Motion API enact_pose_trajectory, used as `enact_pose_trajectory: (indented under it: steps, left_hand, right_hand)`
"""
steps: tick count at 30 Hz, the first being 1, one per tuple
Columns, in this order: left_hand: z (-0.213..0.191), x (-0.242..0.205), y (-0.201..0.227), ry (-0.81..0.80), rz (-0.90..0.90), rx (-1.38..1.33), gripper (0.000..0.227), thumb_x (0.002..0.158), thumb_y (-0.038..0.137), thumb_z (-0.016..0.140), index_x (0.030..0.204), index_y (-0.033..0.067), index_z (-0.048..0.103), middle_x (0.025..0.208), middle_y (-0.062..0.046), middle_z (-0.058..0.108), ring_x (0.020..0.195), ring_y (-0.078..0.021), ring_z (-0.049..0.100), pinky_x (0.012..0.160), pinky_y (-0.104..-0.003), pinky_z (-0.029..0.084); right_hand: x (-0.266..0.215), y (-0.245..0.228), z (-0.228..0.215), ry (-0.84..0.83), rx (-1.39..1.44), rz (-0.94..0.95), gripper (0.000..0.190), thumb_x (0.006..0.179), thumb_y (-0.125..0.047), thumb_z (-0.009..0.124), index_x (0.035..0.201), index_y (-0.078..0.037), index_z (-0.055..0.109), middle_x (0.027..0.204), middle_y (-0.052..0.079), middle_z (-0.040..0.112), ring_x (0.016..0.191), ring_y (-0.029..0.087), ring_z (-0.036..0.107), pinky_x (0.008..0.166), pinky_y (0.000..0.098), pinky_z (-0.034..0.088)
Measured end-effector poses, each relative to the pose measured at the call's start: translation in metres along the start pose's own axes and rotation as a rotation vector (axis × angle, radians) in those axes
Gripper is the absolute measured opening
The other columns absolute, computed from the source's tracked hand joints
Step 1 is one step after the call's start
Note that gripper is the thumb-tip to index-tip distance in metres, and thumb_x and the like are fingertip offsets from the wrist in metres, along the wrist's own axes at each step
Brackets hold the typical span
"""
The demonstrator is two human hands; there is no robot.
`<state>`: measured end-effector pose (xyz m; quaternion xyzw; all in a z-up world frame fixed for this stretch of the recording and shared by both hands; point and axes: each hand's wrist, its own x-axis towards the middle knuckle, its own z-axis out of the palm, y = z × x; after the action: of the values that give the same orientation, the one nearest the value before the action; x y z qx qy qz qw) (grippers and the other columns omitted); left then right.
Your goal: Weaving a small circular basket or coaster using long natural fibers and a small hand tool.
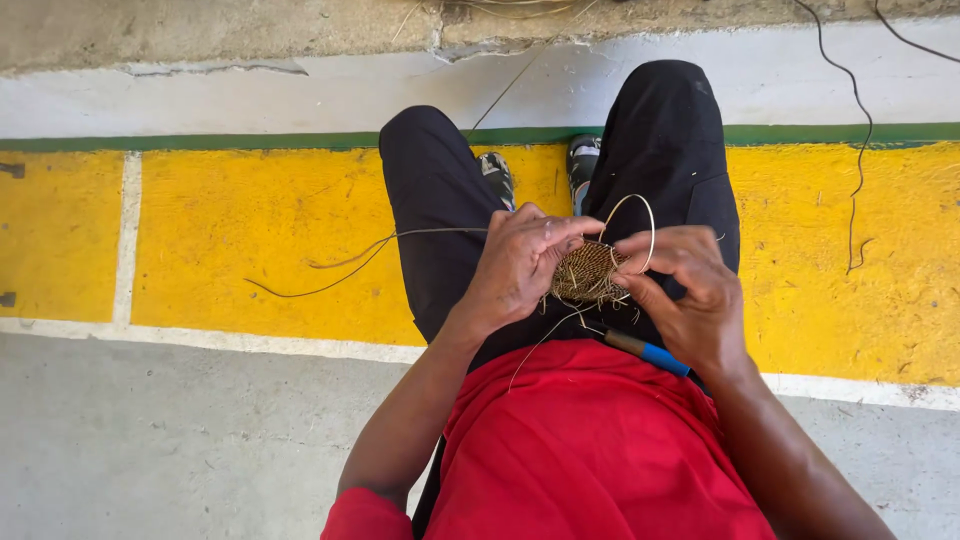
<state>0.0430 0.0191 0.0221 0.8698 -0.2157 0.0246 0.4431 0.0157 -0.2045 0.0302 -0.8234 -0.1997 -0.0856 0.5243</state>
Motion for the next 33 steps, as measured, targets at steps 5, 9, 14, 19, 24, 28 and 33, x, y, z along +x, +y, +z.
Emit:
enact_pose_trajectory:
  steps: [5,9,14,19,24,28,33]
  left_hand:
    - [0.005,-0.005,0.001,0.034,0.006,0.013,0.044,0.092,-0.004,0.062,0.127,0.0221,0.071,0.092,0.006,0.074,0.087,-0.012,0.059,0.087,-0.033,0.034]
    - [0.005,-0.005,0.0,0.036,0.015,0.026,0.046,0.091,-0.005,0.062,0.126,0.0224,0.072,0.092,0.005,0.073,0.086,-0.0123,0.059,0.086,-0.033,0.033]
    - [0.005,-0.006,0.0,0.033,0.046,0.013,0.047,0.091,-0.006,0.061,0.127,0.0222,0.071,0.094,0.005,0.073,0.088,-0.0122,0.059,0.086,-0.033,0.033]
    - [0.003,-0.007,-0.001,0.031,0.037,0.017,0.051,0.087,-0.007,0.06,0.127,0.0222,0.072,0.095,0.005,0.074,0.086,-0.0126,0.058,0.084,-0.034,0.033]
    - [0.004,-0.007,0.002,0.037,0.051,0.028,0.052,0.087,-0.008,0.059,0.129,0.022,0.071,0.099,0.005,0.075,0.088,-0.0136,0.059,0.084,-0.033,0.033]
    - [0.008,-0.012,-0.003,0.056,0.059,0.036,0.049,0.091,-0.006,0.06,0.129,0.0229,0.071,0.096,0.006,0.074,0.089,-0.0121,0.059,0.086,-0.033,0.033]
    - [0.004,-0.018,0.003,0.063,0.116,0.037,0.04,0.096,0.001,0.064,0.129,0.0242,0.07,0.093,0.007,0.071,0.089,-0.0113,0.059,0.087,-0.032,0.034]
  right_hand:
    - [-0.004,0.003,0.007,0.082,-0.121,-0.129,0.02,0.089,-0.004,0.083,0.099,-0.011,0.066,0.102,0.001,0.076,0.1,0.015,0.069,0.096,0.0331,0.048]
    - [-0.005,0.0,0.007,0.069,-0.146,-0.093,0.021,0.09,-0.003,0.082,0.099,-0.012,0.065,0.102,0.001,0.075,0.103,0.017,0.067,0.094,0.0317,0.049]
    - [-0.001,0.007,0.008,0.055,-0.089,-0.121,0.021,0.089,-0.004,0.082,0.1,-0.012,0.065,0.103,0.002,0.075,0.101,0.018,0.068,0.093,0.0315,0.049]
    - [0.003,0.01,0.01,0.059,-0.09,-0.153,0.021,0.091,-0.002,0.081,0.102,-0.012,0.066,0.105,0.002,0.075,0.101,0.017,0.069,0.094,0.0318,0.049]
    - [0.005,0.018,0.015,0.047,-0.324,-0.251,0.024,0.084,-0.002,0.085,0.101,-0.009,0.069,0.106,0.005,0.071,0.097,0.025,0.065,0.087,0.0353,0.051]
    - [0.008,0.028,0.017,0.05,-0.309,-0.223,0.022,0.085,-0.003,0.085,0.1,-0.009,0.07,0.105,0.006,0.069,0.098,0.025,0.066,0.084,0.0352,0.054]
    - [0.041,0.053,-0.014,-0.389,0.269,-0.088,0.019,0.088,-0.01,0.078,0.107,-0.01,0.075,0.106,0.002,0.072,0.099,0.015,0.068,0.085,0.0298,0.057]
